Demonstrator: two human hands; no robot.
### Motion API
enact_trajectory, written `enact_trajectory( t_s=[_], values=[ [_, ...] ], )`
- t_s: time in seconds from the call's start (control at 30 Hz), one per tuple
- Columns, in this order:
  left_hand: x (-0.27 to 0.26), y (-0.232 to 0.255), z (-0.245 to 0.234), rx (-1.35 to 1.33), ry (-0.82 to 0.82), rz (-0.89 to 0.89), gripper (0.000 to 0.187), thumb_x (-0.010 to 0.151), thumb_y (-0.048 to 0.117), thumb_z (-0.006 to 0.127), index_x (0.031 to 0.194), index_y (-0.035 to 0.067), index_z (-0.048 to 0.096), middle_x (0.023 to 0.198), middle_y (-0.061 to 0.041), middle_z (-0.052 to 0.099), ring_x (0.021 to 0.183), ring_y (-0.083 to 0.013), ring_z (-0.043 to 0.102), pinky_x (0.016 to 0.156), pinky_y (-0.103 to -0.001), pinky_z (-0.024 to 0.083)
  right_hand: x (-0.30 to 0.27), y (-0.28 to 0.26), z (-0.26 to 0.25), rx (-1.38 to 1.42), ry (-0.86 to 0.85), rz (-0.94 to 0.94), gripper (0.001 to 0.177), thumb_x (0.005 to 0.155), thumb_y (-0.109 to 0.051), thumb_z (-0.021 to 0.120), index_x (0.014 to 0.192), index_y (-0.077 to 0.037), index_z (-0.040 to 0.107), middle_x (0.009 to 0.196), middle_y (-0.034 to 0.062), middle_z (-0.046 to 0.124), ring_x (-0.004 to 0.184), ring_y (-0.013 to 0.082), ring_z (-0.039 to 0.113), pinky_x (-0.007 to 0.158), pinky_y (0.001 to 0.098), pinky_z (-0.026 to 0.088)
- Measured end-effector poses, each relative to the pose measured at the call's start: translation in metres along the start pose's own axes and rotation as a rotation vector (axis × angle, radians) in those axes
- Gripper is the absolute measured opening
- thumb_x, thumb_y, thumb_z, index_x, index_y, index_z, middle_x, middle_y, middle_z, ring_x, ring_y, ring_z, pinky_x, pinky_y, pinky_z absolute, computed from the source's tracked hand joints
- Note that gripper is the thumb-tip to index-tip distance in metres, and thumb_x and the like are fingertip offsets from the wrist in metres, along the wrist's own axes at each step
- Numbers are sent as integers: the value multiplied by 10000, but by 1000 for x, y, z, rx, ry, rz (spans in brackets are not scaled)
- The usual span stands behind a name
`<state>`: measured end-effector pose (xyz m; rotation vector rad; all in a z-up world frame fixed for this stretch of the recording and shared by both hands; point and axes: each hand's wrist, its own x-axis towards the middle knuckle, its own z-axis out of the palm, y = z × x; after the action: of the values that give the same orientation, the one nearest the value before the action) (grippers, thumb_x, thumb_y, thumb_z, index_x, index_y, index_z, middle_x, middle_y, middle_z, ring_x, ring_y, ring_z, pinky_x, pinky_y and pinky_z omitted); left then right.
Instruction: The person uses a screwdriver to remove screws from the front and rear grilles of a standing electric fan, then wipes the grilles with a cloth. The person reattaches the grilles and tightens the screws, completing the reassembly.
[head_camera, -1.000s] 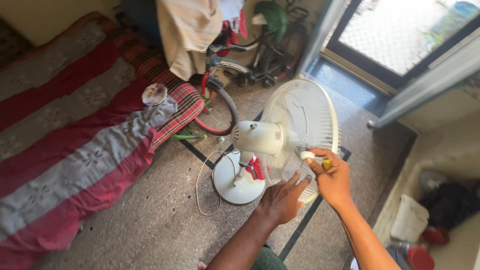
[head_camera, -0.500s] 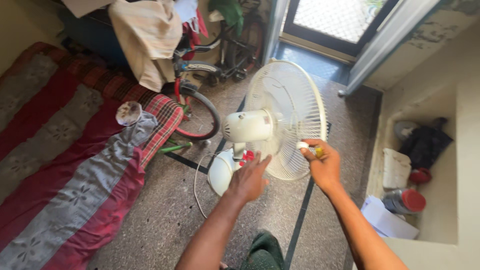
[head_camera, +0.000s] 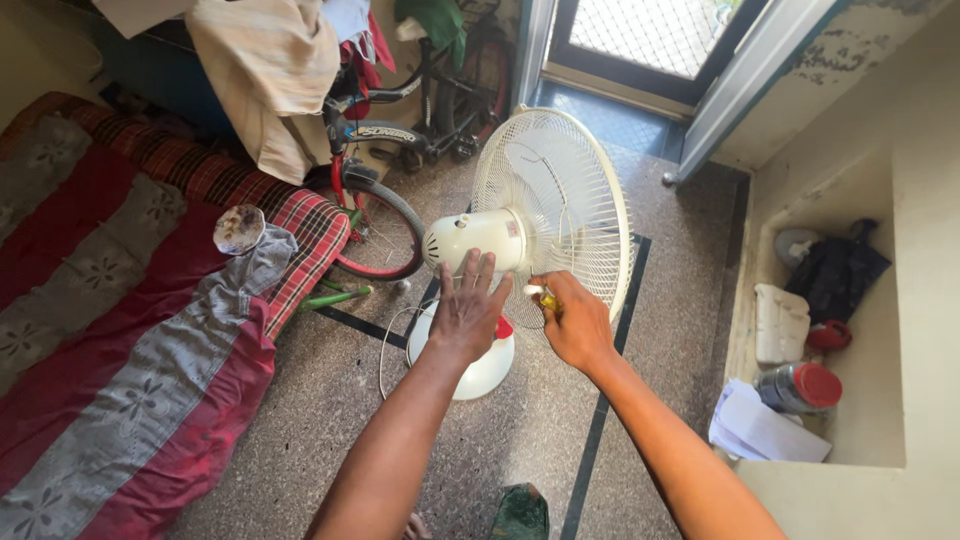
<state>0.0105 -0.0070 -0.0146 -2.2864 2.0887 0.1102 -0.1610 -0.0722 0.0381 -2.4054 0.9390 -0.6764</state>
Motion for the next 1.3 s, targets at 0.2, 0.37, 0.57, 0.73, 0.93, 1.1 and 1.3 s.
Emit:
enact_trajectory(
  t_s=[0.2,0.37,0.57,0.73,0.93,1.1,1.3],
  values=[
    [-4,-24,-2,117,75,100,698,845,202,684,1502,212,447,1657,-165,229,1543,-365,120,1192,-680,55,-2,-2,21,-29,52,32,413,790,31,656,1160,-154,644,1094,86,709,926,353,698,755,444,546],
    [-5,-48,12,198,202,229,593,904,286,590,1483,194,502,1647,-180,272,1538,-363,151,1178,-693,41,-7,-11,53,-38,92,137,425,800,41,653,1175,-157,635,1110,80,713,907,339,711,744,428,558],
    [-17,-83,48,323,269,379,532,933,266,528,1452,145,528,1653,-164,290,1543,-315,185,1217,-608,42,-20,-15,116,-70,170,204,393,793,37,670,1141,-142,636,1117,82,714,917,348,707,732,432,553],
    [-22,-108,82,376,338,469,490,966,245,497,1426,82,543,1647,-156,310,1549,-283,203,1246,-552,74,-28,-8,159,-75,170,257,352,830,21,675,1141,-139,635,1112,77,707,915,345,700,736,438,548],
    [-6,-116,122,486,294,494,539,959,263,468,1466,78,472,1646,-155,291,1535,-283,198,1231,-503,76,-24,11,192,-59,216,200,393,796,66,673,1138,-124,635,1121,81,708,945,346,705,751,430,557],
    [2,-110,168,403,403,435,578,961,271,493,1507,82,457,1644,-165,308,1534,-297,228,1246,-516,93,-28,40,222,24,322,174,384,803,106,662,1124,-105,650,1150,82,712,965,319,727,756,382,579],
    [8,-108,213,298,392,390,623,896,214,571,1498,93,463,1630,-185,322,1525,-302,246,1223,-555,120,-46,66,255,96,325,154,464,770,157,590,1166,-79,639,1189,118,696,1013,321,733,818,368,599]
  ],
)
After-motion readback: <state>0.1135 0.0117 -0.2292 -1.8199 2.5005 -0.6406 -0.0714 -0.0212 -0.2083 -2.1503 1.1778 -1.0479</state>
